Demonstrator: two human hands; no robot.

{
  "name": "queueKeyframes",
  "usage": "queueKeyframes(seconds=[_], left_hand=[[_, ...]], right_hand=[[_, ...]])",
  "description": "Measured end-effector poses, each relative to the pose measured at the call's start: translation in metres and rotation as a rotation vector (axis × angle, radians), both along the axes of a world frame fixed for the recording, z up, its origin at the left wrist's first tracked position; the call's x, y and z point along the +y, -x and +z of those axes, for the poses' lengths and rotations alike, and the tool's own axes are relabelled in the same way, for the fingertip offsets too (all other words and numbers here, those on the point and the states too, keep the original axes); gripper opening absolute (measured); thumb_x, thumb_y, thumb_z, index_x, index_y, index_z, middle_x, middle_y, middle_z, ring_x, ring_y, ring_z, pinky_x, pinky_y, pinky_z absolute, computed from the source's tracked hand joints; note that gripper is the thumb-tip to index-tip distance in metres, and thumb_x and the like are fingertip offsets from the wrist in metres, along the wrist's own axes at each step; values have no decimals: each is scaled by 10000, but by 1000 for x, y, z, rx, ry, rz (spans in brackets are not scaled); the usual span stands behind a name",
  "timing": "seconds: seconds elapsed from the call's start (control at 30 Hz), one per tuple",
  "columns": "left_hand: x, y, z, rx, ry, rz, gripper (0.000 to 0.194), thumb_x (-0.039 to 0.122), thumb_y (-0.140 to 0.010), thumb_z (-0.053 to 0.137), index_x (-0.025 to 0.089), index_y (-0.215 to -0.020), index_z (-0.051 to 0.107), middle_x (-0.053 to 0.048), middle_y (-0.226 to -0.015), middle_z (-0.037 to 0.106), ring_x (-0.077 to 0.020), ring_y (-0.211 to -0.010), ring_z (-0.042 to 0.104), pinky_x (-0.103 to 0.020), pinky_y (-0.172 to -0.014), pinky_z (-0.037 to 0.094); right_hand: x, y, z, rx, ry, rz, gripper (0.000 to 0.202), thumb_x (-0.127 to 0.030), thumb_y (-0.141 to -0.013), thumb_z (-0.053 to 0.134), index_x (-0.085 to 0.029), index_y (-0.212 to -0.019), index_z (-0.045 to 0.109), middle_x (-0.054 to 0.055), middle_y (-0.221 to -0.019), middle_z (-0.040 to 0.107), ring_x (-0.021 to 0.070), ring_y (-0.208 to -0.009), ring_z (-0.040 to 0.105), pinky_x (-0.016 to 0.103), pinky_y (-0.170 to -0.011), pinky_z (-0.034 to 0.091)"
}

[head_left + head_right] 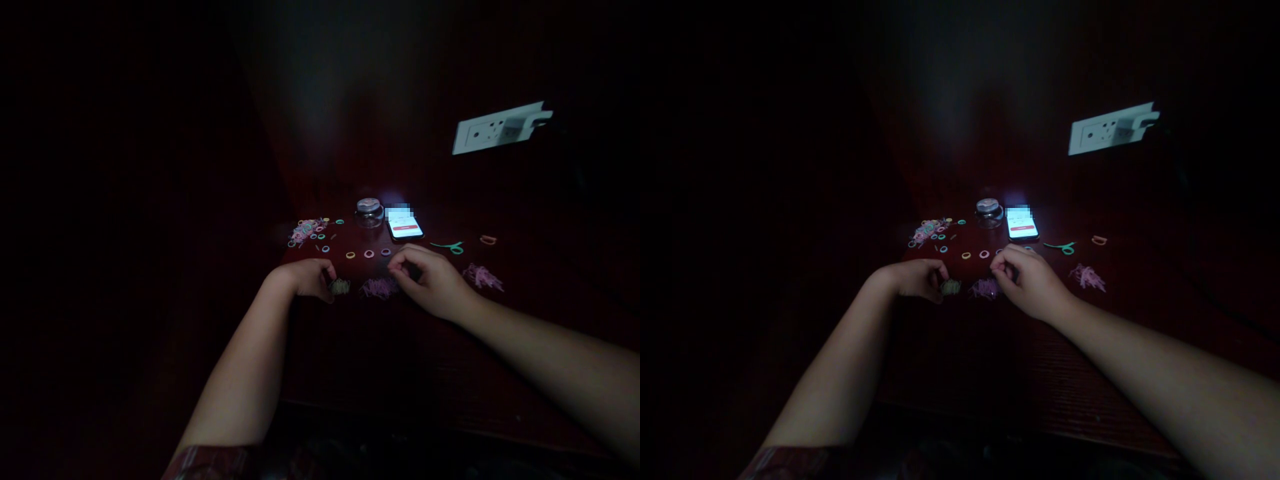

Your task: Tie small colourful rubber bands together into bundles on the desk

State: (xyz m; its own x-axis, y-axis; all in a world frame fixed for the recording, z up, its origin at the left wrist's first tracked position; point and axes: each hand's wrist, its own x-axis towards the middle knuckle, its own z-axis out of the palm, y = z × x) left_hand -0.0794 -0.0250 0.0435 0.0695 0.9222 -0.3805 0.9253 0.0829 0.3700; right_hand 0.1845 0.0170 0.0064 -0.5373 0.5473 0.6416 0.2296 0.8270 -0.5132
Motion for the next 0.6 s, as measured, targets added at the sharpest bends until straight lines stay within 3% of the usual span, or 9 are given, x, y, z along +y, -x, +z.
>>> queueKeyframes(seconds=[0.37,0.6], left_hand=[[3,-4,1,4,15,-19,424,253,-629,730,239,-1026,581,36,-826,659,-140,-699,617,-214,-581,412],[3,0,-2,29,-13,7,467,302,-600,754,229,-1027,582,13,-910,691,-155,-751,638,-223,-604,430]], right_hand=[[1,1,-1,2,-5,-3,76,-146,-845,551,-189,-793,586,25,-733,556,156,-657,508,299,-632,404],[1,-1,-1,-2,1,5,79,-142,-845,551,-184,-786,580,25,-733,549,155,-661,509,296,-634,405]])
